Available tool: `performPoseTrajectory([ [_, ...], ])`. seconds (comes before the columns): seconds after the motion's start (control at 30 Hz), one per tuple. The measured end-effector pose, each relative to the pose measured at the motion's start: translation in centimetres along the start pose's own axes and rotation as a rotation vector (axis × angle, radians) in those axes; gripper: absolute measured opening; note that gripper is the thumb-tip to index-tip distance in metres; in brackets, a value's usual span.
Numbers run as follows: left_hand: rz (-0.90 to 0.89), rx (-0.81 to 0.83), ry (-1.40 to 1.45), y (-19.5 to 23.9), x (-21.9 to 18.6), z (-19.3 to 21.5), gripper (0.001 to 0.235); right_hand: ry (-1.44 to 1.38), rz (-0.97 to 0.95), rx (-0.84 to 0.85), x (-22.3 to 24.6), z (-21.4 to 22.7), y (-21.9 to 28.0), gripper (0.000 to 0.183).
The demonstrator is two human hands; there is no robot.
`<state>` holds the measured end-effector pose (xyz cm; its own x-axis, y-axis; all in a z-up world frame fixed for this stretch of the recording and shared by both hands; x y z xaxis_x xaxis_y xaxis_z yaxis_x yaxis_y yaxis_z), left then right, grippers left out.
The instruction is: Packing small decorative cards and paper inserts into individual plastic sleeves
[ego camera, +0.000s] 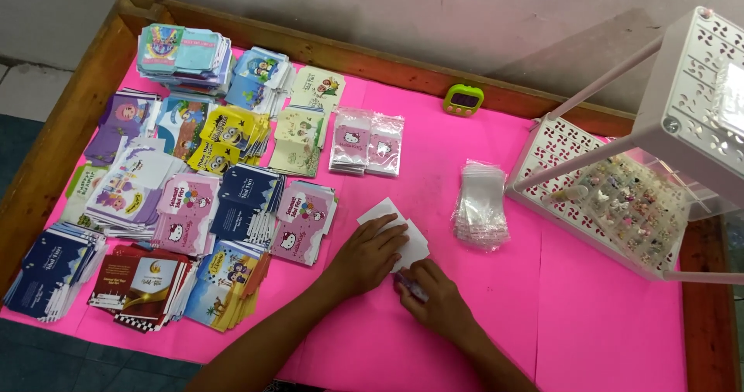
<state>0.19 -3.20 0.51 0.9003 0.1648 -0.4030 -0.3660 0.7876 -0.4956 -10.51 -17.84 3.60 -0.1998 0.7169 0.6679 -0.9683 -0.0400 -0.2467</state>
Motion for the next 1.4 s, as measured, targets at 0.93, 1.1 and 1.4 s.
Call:
performPoseTrajectory([
  [0.93,-0.041,-0.002,-0.177,0.0,-1.0,-0.1,0.024,0.13,-0.209,-0.206,-5.4,1.1,-2.1,0.016],
  [1.1,-0.041,0.015,-0.186,-0.3,-1.6,0.8,0.024,0.192,-0.176,-0.196,-4.7,0.1,-5.7,0.018],
  [1.4,-0.053,-0.054,-0.231,-0.1,-1.8,0.8,0.024,0.16,-0.225,-0.172,-4.1,0.4,-5.9,0.02],
])
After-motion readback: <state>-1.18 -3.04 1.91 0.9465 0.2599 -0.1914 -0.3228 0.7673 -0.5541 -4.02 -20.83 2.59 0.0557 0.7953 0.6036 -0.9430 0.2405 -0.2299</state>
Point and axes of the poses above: each hand's wrist, its own y-axis away from the middle knuckle, its own z-axis out of the back of the hand, x = y × z, the point moved 3 cm from there along -y, towards the middle knuckle, and after that the axes turned 7 degrees about -z, right-handed, at the moved point
